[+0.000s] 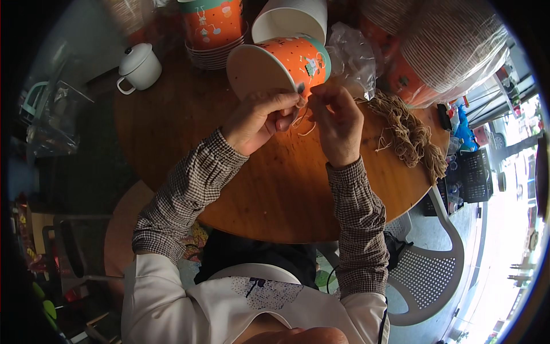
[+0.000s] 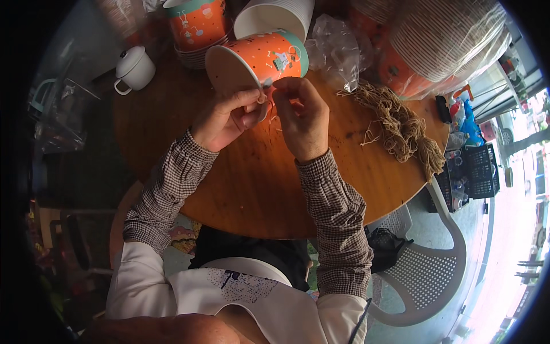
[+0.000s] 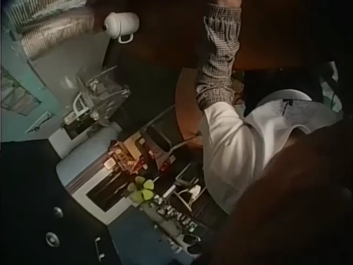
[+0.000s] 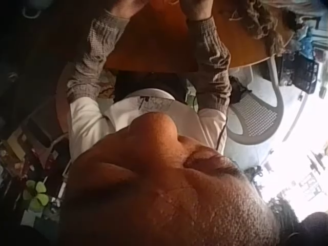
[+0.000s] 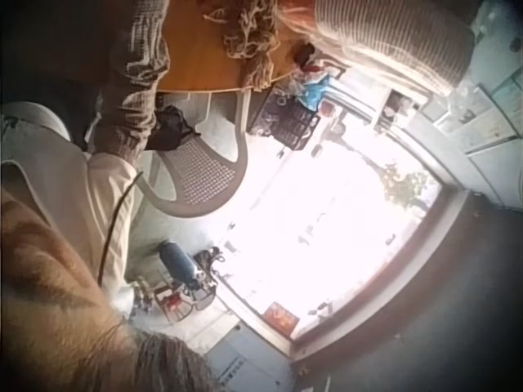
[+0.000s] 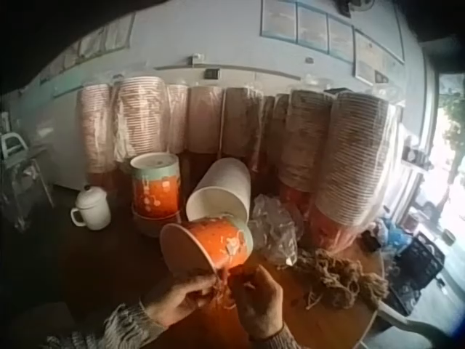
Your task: Manually attaching elastic bands to paper buckets by threading them through pre-punched holes.
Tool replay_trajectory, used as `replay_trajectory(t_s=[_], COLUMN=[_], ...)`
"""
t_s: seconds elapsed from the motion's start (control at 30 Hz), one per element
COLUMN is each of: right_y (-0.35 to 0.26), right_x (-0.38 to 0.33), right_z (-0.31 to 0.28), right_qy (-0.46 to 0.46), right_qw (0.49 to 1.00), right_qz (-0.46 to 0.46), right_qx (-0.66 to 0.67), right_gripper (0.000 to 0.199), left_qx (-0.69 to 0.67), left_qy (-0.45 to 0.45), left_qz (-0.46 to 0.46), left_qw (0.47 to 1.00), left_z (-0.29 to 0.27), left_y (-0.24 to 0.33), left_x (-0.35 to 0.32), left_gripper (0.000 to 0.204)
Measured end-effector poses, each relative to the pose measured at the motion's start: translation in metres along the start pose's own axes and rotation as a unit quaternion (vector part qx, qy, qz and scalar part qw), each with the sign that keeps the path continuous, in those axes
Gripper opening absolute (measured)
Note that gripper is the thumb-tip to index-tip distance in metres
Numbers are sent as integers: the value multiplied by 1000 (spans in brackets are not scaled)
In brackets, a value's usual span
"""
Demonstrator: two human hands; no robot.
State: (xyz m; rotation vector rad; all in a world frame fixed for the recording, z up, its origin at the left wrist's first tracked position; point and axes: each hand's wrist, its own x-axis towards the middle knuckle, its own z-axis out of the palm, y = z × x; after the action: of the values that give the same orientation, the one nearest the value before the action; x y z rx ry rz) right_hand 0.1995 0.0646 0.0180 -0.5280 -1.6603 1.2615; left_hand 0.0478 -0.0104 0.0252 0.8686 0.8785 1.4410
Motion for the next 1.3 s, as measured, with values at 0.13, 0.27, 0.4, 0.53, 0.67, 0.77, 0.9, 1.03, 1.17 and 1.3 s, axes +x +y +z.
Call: replay_trajectory(t_s=[0.13, 0.27, 0.4, 0.53, 0.67, 0.77, 0.9, 1.03, 1.17, 1.3], right_y=[-4, -12, -14, -12, -4, -10, -11, -8, -12, -13], right_x=[-3, -2, -3, -3, -1, -1, 0, 1, 1, -1], right_z=[1, 5, 5, 2, -1, -2, -5, -8, -7, -4], right_qy=[-1, -17, 2, 7, 14, 7, 11, 22, 30, 40], right_qw=[997, 980, 959, 960, 990, 994, 995, 993, 992, 989], right_qz=[-29, -185, -213, -196, -124, -29, -9, 13, 55, 71], right_qx=[69, -73, -186, -201, -61, 103, 98, 119, 107, 128], right_gripper=[13, 20, 17, 14, 11, 7, 4, 5, 6, 10], left_qx=[-96, -97, -71, 14, 15, 24, 107, 95, 123, 159], left_qy=[34, 47, 28, 41, 45, 21, 81, 95, 119, 131], left_qz=[3, -7, 28, 73, 76, 62, 104, 117, 132, 208], left_qw=[995, 994, 997, 996, 996, 998, 985, 984, 976, 956], left_z=[-1, 1, 6, 10, 13, 8, 11, 5, 4, 10], left_y=[-2, -2, -4, -2, 0, -1, -7, -11, -10, -14], left_x=[1, -1, -5, -7, -6, -7, -7, -4, -5, -5], left_gripper=[17, 17, 12, 16, 17, 17, 18, 14, 12, 12])
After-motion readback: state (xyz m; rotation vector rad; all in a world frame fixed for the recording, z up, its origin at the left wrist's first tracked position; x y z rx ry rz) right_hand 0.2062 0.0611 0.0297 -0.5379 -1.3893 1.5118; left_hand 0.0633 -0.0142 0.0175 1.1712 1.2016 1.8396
